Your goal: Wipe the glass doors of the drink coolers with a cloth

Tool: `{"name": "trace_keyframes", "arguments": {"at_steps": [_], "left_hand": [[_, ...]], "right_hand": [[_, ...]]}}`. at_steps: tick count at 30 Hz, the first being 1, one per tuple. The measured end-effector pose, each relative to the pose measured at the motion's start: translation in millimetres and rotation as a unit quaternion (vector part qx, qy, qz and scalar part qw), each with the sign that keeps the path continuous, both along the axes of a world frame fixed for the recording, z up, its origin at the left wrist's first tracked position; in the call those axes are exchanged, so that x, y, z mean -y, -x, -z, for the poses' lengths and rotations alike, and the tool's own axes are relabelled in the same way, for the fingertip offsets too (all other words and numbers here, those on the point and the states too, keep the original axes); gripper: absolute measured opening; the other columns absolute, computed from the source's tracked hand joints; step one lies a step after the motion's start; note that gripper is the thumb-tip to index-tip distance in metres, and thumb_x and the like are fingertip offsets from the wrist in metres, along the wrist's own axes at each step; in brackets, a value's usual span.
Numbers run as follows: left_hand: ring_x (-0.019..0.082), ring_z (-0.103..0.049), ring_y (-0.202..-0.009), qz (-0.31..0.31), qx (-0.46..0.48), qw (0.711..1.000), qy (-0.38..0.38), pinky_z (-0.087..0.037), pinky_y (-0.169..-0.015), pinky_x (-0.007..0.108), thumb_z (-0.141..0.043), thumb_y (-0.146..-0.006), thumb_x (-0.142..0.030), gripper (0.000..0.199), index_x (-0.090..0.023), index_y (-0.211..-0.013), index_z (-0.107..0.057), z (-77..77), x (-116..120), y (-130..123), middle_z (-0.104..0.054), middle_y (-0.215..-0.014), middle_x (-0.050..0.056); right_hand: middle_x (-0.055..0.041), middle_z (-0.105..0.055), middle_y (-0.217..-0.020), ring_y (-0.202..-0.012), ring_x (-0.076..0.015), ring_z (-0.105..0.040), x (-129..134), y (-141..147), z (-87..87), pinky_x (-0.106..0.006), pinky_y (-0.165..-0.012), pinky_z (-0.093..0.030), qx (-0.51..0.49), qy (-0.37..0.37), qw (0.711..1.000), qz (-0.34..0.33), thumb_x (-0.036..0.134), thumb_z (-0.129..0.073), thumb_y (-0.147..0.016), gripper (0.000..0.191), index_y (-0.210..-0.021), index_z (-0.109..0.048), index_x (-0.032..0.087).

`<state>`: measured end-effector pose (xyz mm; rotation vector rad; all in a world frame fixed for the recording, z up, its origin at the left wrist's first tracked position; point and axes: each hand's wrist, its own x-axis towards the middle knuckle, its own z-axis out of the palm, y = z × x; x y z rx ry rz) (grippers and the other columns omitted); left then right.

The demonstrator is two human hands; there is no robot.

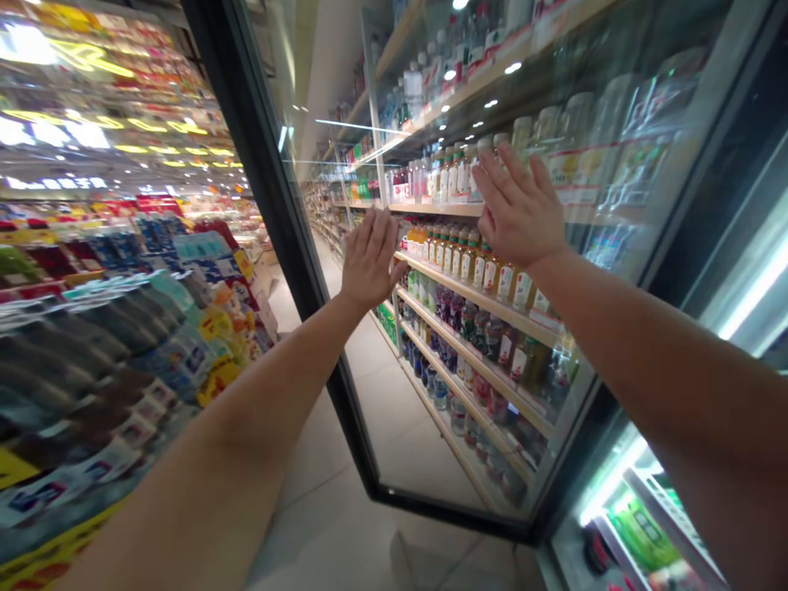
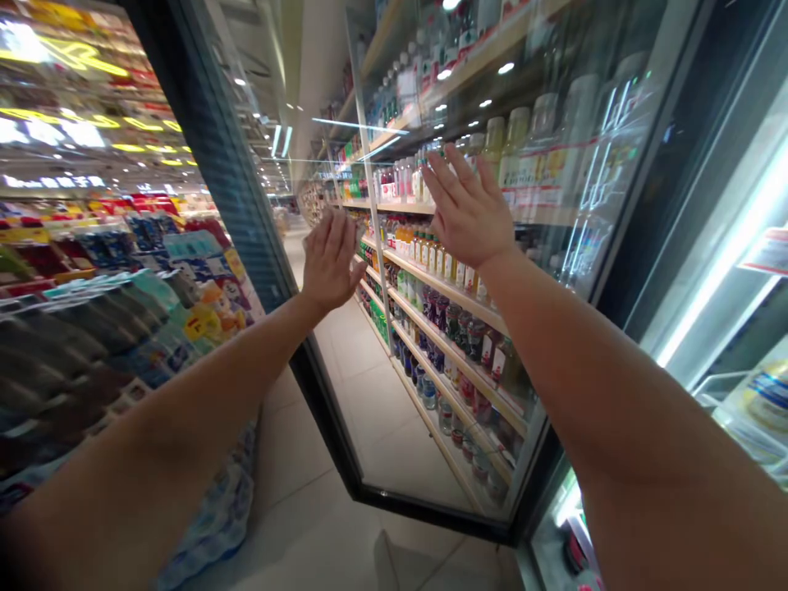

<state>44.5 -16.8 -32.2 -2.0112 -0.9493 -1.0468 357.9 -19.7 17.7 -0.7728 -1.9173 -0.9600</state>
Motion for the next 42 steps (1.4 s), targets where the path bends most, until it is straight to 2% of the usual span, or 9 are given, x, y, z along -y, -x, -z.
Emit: {"name": "trace_keyframes", "arguments": {"at_steps": [5,7,13,19,24,26,32,38,42], "left_hand": [[0.025,-0.001,-0.165,-0.029,0.061,0.997,-0.020,-0.004,-0.136,0.047,-0.026,-0.104,-0.075,0.090,-0.011,-0.168,-0.025,-59.9,-5,5,-0.015,-0.177,0.005],[0.026,0.004,-0.164,-0.050,0.086,0.994,-0.037,-0.003,-0.136,0.050,-0.020,-0.106,-0.073,0.092,-0.005,-0.168,-0.020,-68.9,-5,0,-0.009,-0.177,0.008],[0.031,-0.010,-0.164,-0.001,-0.114,0.993,0.015,-0.006,-0.135,0.051,-0.032,-0.104,-0.072,0.083,-0.017,-0.165,-0.036,-35.3,14,-26,-0.027,-0.174,0.010],[0.025,-0.001,-0.164,0.001,0.038,0.999,-0.004,-0.003,-0.137,0.046,-0.040,-0.104,-0.067,0.077,-0.028,-0.169,-0.029,-75.2,9,-30,-0.015,-0.176,-0.005],[0.029,-0.009,-0.164,-0.002,-0.010,1.000,0.003,-0.004,-0.135,0.050,-0.039,-0.104,-0.066,0.077,-0.020,-0.166,-0.038,-29.7,18,-50,-0.027,-0.174,0.005],[0.030,-0.014,-0.163,0.010,-0.053,0.998,0.015,-0.005,-0.135,0.050,-0.040,-0.104,-0.067,0.077,-0.021,-0.164,-0.040,-22.7,22,-52,-0.031,-0.172,0.005],[0.025,-0.008,-0.164,-0.015,-0.014,1.000,-0.023,-0.007,-0.135,0.044,-0.040,-0.106,-0.058,0.072,-0.019,-0.167,-0.036,-65.5,22,-66,-0.023,-0.175,0.002],[0.026,-0.012,-0.164,0.001,-0.027,1.000,0.005,-0.006,-0.135,0.046,-0.036,-0.104,-0.072,0.079,-0.022,-0.164,-0.040,-44.7,30,-79,-0.030,-0.172,0.005],[0.018,-0.008,-0.164,-0.015,-0.016,1.000,0.000,-0.008,-0.136,0.041,-0.038,-0.101,-0.074,0.078,-0.029,-0.165,-0.037,-68.3,26,-65,-0.028,-0.173,-0.006]], "right_hand": [[-0.0045,-0.031,-0.171,-0.161,-0.0292,-0.021,3,0,-0.7,-0.061,-0.133,-0.010,0.005,0.011,1.000,0.007,0.025,-0.040,-0.098,0.065,-0.163,-0.040,0.017],[-0.0032,-0.032,-0.171,-0.161,-0.0296,-0.021,5,0,-1.0,-0.061,-0.133,-0.011,0.001,0.012,1.000,0.004,0.024,-0.041,-0.097,0.066,-0.163,-0.040,0.018],[-0.0041,-0.032,-0.171,-0.162,-0.0286,-0.019,9,-1,-0.9,-0.065,-0.132,-0.012,0.001,0.030,1.000,0.003,0.023,-0.041,-0.098,0.066,-0.164,-0.038,0.022],[-0.0075,-0.032,-0.171,-0.162,-0.0286,-0.021,6,-2,0.4,-0.062,-0.133,-0.010,0.008,0.003,1.000,0.005,0.025,-0.040,-0.099,0.065,-0.163,-0.040,0.016],[-0.0020,-0.029,-0.172,-0.162,-0.0292,-0.017,5,-3,0.3,-0.063,-0.133,-0.008,-0.001,0.022,1.000,0.001,0.026,-0.041,-0.098,0.066,-0.164,-0.038,0.020],[-0.0019,-0.028,-0.172,-0.163,-0.0287,-0.016,5,-3,0.3,-0.061,-0.133,-0.007,0.000,0.026,1.000,-0.004,0.026,-0.041,-0.098,0.066,-0.164,-0.038,0.021],[-0.0052,-0.027,-0.172,-0.163,-0.0276,-0.015,7,-3,-0.1,-0.060,-0.133,-0.007,0.009,0.016,1.000,0.004,0.026,-0.041,-0.099,0.066,-0.164,-0.037,0.016],[-0.0062,-0.027,-0.173,-0.163,-0.0267,-0.015,21,-2,-0.8,-0.062,-0.133,-0.011,0.017,0.015,1.000,0.021,0.023,-0.042,-0.106,0.058,-0.163,-0.035,0.016],[-0.0079,-0.030,-0.172,-0.162,-0.0274,-0.019,24,-1,-0.2,-0.062,-0.132,-0.014,0.021,0.008,0.999,0.026,0.021,-0.046,-0.105,0.058,-0.162,-0.035,0.014]]}}
